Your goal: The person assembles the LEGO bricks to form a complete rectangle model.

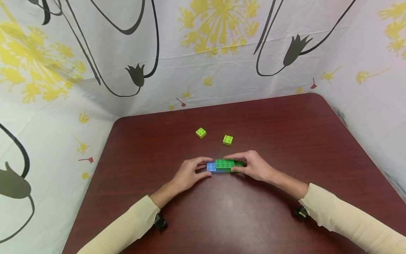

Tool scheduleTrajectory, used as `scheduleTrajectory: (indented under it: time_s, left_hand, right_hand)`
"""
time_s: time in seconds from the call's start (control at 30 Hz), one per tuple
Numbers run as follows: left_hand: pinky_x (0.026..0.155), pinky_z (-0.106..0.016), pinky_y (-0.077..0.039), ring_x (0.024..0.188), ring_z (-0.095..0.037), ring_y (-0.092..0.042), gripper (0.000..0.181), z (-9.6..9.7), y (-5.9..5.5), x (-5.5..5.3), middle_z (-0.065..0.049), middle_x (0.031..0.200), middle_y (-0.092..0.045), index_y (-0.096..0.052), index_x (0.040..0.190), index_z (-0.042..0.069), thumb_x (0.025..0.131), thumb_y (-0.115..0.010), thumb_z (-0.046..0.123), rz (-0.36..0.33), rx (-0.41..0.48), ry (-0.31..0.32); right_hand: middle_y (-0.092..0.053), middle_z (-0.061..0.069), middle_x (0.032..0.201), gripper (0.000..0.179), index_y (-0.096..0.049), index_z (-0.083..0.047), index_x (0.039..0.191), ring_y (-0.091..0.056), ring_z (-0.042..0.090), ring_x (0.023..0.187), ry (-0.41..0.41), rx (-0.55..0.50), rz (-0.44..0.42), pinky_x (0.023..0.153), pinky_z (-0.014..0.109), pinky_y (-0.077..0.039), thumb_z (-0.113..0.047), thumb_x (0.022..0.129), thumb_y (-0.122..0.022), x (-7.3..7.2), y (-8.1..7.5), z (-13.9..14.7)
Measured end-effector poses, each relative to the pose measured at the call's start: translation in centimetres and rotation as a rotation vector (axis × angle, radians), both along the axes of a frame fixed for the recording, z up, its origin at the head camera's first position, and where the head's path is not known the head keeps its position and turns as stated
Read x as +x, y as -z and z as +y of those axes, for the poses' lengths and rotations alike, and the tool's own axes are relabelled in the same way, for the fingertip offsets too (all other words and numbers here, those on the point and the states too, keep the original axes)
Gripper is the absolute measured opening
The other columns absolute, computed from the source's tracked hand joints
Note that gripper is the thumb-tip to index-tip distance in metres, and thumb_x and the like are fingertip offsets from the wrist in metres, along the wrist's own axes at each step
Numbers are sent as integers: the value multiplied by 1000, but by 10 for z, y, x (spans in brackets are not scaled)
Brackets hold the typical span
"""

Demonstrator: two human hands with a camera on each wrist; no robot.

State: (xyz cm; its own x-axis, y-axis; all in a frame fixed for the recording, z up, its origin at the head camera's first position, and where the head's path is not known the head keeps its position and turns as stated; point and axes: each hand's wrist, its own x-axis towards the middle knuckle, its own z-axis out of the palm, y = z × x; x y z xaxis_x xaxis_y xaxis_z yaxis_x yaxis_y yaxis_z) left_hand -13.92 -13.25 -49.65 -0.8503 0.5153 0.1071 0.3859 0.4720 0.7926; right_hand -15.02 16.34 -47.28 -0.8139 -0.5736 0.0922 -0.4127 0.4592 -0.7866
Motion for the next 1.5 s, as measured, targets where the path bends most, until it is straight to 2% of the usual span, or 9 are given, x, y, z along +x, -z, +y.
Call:
scheduleTrajectory:
  time_s: [0.53, 0.7, 0.8, 0.97, 1.1, 1.27, 1.5]
  left_hand:
    - [98, -24, -56, 122, -13, -69, 46, 0, 0, -1, -5, 138, -69, -70, 137, 12, 93, -83, 12, -10, 0, 1]
    - [99, -25, -55, 122, -13, -69, 47, 0, -3, -3, -5, 139, -69, -69, 139, 12, 94, -84, 16, -8, -32, 7]
    - [102, -28, -55, 124, -13, -69, 51, 0, -7, -5, -4, 139, -69, -68, 141, 10, 94, -84, 19, 11, -45, 11]
    - [104, -37, -55, 127, -17, -67, 54, 4, -17, -11, -1, 140, -70, -66, 145, 10, 95, -83, 21, 59, -19, 20]
    - [104, -38, -56, 128, -13, -66, 51, 10, -22, -14, 2, 140, -70, -68, 144, 12, 96, -82, 23, 107, -25, 56]
    - [98, -33, -58, 120, -8, -68, 45, 18, -19, -15, 2, 133, -73, -73, 139, 14, 96, -82, 26, 150, -51, 75]
    - [88, -30, -58, 106, -11, -72, 39, 21, -11, -14, 0, 124, -77, -77, 132, 18, 95, -83, 27, 180, -74, 36]
  right_hand:
    - [-75, 6, 128, 44, -75, -11, 134, -67, 9, 90, -34, -3, 8, 77, 27, -56, -11, 91, -86, -4, -1, 3]
    - [-75, 6, 128, 45, -75, -11, 134, -65, 9, 88, -38, 4, 12, 75, 29, -55, -12, 91, -86, -5, -1, 3]
    - [-76, 6, 127, 44, -76, -11, 133, -65, 9, 88, -40, 6, 17, 75, 29, -55, -12, 90, -87, -6, 0, 3]
    - [-77, 6, 124, 43, -77, -10, 131, -64, 8, 85, -53, -8, 22, 74, 27, -54, -12, 90, -87, -8, 1, 4]
    - [-77, 6, 122, 42, -77, -9, 130, -62, 10, 80, -65, -20, 20, 71, 24, -51, -12, 90, -87, -8, 1, 6]
    - [-78, 6, 122, 41, -77, -9, 131, -65, 10, 82, -74, -23, 14, 74, 27, -53, -13, 91, -86, -8, 0, 6]
    - [-77, 6, 124, 42, -77, -10, 131, -71, 9, 95, -72, -17, 3, 80, 31, -58, -13, 91, -86, -9, 0, 5]
